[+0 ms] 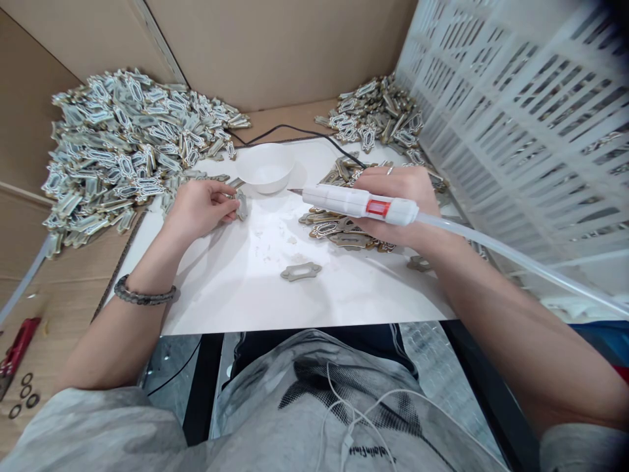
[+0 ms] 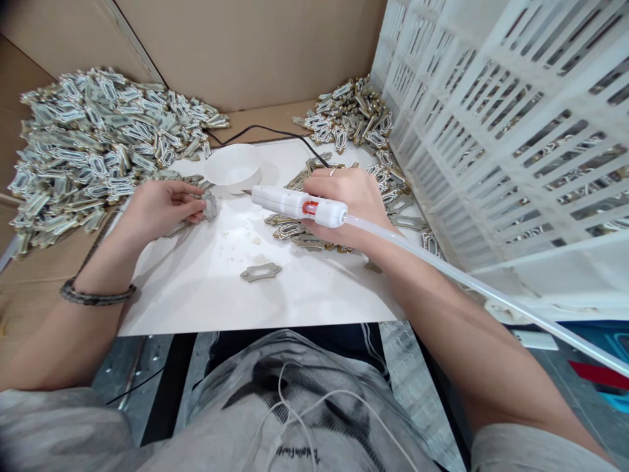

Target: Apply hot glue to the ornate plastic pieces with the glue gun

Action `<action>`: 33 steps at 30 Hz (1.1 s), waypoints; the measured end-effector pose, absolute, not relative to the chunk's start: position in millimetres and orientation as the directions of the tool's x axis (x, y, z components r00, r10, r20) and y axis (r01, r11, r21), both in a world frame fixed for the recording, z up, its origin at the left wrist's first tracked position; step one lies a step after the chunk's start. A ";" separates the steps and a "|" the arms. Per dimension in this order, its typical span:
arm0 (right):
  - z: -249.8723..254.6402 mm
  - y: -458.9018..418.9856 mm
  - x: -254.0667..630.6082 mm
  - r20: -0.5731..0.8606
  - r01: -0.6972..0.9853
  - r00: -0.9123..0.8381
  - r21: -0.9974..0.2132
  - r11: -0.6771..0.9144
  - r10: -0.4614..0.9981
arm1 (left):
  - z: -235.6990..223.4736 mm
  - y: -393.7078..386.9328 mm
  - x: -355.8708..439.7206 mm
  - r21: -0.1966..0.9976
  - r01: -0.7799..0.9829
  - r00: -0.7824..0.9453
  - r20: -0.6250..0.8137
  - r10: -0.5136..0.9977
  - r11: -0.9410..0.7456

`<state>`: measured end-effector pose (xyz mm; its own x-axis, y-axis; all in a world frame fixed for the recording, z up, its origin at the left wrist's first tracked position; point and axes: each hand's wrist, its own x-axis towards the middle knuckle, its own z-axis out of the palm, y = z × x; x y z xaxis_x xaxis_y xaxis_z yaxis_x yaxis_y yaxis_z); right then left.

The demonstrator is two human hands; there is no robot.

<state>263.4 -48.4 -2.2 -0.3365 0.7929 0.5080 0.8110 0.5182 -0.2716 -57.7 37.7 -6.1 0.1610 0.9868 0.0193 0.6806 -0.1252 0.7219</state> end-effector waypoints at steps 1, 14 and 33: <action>-2.4 -48.3 263.5 0.510 0.810 -0.341 -0.266 0.522 0.789 | -4.5 37.0 -57.2 0.715 0.689 0.158 0.012 0.987 -0.119; -3.6 -49.1 263.1 0.539 0.831 -0.311 -0.247 0.499 0.783 | 17.6 2.2 -25.2 0.463 0.644 0.642 0.106 0.759 -0.609; -2.1 -49.4 261.3 0.509 0.859 -0.289 -0.237 0.455 0.811 | 0.8 -29.2 1.3 0.426 0.473 0.845 0.028 0.534 -0.771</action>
<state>261.3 -49.4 -2.1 -0.2889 0.8105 0.5095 0.8586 0.4548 -0.2367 1.3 -29.2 0.8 0.8449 0.5341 0.0284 0.4731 -0.7711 0.4262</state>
